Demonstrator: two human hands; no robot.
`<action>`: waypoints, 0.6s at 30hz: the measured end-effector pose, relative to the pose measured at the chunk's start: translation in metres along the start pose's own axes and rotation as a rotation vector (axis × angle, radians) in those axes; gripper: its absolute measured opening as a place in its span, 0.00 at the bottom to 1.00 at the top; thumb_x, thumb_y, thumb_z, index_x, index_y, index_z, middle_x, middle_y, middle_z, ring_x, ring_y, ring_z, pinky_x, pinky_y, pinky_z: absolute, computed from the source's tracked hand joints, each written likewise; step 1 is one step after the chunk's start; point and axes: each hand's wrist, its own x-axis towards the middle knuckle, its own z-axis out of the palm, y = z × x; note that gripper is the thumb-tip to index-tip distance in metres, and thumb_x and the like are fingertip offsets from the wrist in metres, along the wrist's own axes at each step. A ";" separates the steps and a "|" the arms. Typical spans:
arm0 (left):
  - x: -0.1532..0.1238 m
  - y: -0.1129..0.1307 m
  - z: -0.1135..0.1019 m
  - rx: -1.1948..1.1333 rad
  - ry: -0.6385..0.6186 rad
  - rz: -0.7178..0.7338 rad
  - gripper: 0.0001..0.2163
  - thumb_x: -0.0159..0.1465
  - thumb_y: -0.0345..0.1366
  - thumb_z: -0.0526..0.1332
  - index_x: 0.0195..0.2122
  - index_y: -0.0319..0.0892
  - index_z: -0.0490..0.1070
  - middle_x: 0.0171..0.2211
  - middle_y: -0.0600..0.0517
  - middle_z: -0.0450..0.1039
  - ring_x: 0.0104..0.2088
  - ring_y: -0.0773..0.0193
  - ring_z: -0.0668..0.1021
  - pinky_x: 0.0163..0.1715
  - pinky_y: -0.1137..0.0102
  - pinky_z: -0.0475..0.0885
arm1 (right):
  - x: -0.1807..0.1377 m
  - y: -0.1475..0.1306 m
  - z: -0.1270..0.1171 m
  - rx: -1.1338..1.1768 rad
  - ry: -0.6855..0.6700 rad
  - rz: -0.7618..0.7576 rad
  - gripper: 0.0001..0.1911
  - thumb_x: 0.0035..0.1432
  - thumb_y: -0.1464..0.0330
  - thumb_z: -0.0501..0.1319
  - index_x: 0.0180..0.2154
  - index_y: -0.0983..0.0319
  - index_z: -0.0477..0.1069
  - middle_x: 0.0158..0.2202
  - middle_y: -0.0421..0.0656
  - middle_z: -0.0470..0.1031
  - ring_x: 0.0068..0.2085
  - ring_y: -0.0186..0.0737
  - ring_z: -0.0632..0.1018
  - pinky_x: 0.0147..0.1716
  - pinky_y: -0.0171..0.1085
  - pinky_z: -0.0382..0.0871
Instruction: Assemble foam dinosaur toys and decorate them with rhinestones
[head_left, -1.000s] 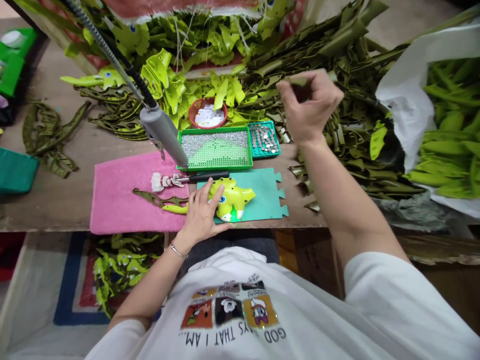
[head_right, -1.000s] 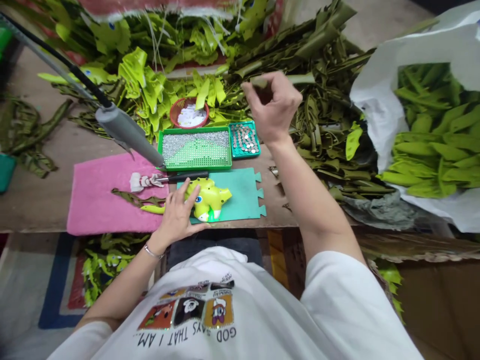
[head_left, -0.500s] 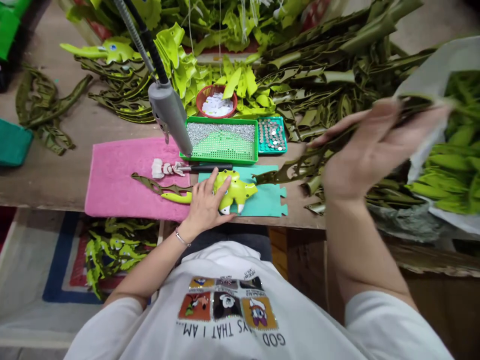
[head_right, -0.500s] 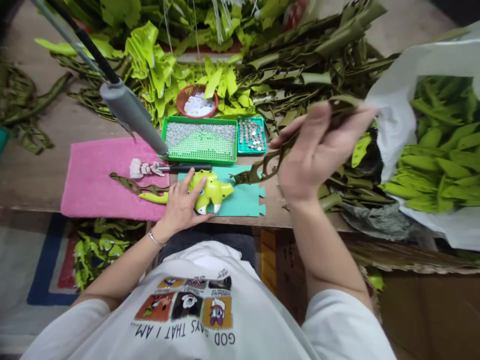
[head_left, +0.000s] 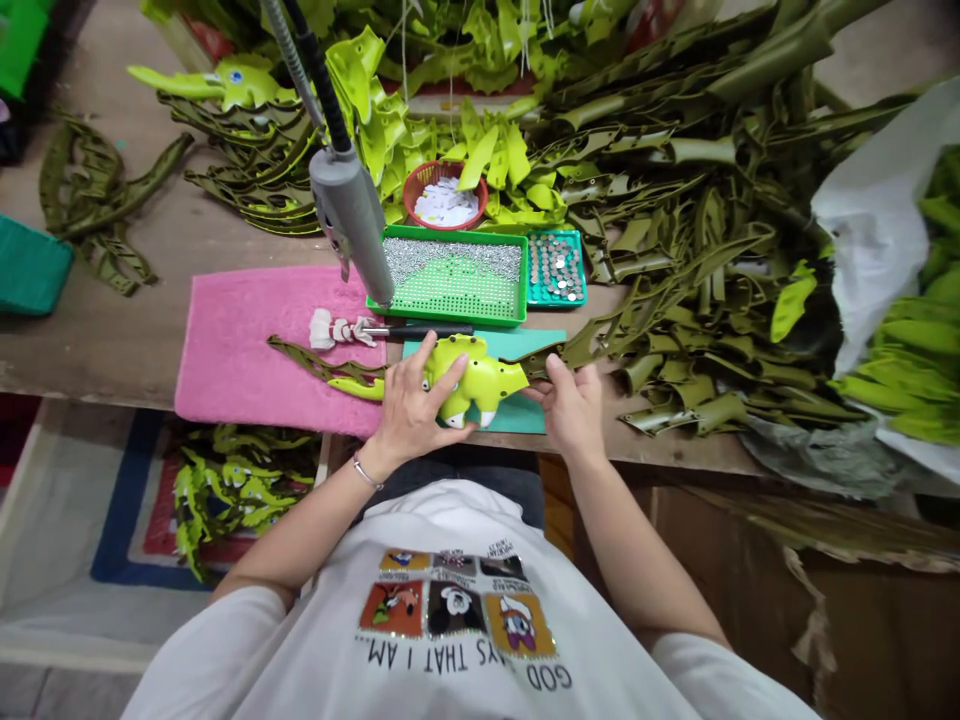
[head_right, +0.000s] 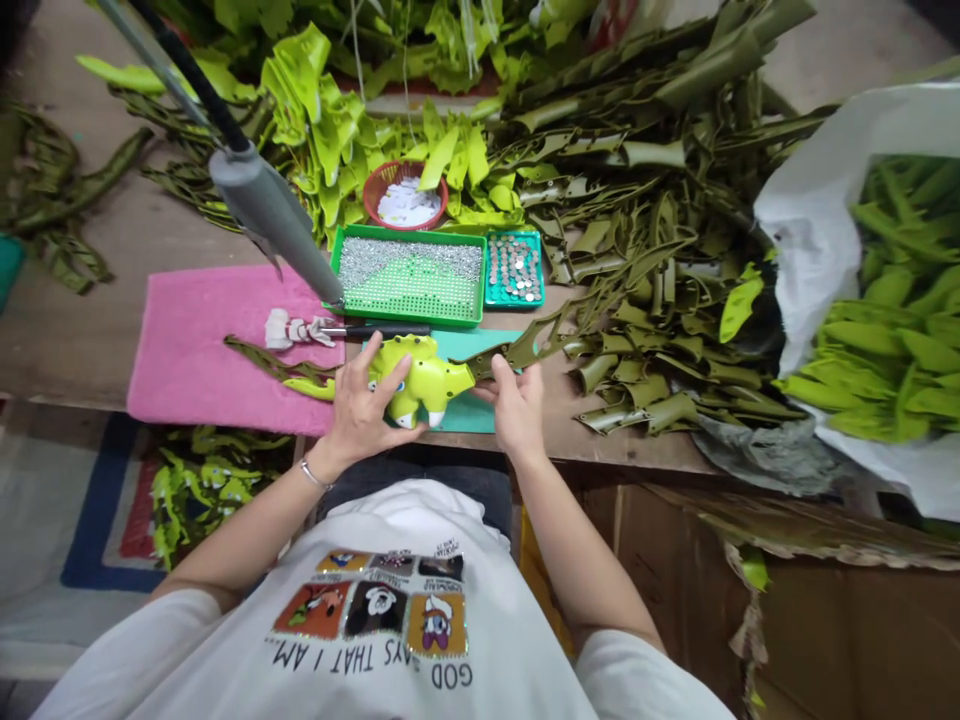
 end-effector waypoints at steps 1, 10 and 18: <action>0.000 0.000 -0.001 0.002 0.005 0.001 0.37 0.57 0.54 0.67 0.65 0.48 0.63 0.71 0.36 0.46 0.61 0.39 0.68 0.54 0.54 0.63 | -0.002 0.001 0.002 0.014 0.002 0.011 0.27 0.43 0.51 0.71 0.41 0.55 0.66 0.33 0.36 0.80 0.33 0.41 0.82 0.31 0.41 0.80; -0.006 -0.002 0.001 0.002 -0.134 -0.011 0.39 0.54 0.56 0.70 0.66 0.51 0.63 0.71 0.39 0.49 0.61 0.38 0.67 0.55 0.54 0.61 | -0.005 0.004 0.000 -0.026 -0.029 0.116 0.29 0.41 0.43 0.70 0.30 0.62 0.74 0.28 0.43 0.80 0.32 0.44 0.81 0.31 0.43 0.80; -0.012 -0.002 0.004 -0.002 -0.101 -0.005 0.38 0.54 0.58 0.69 0.65 0.53 0.65 0.71 0.41 0.50 0.61 0.40 0.67 0.56 0.54 0.61 | -0.015 0.011 0.003 -0.088 0.065 0.042 0.25 0.47 0.44 0.67 0.29 0.61 0.74 0.28 0.44 0.80 0.34 0.47 0.83 0.32 0.46 0.81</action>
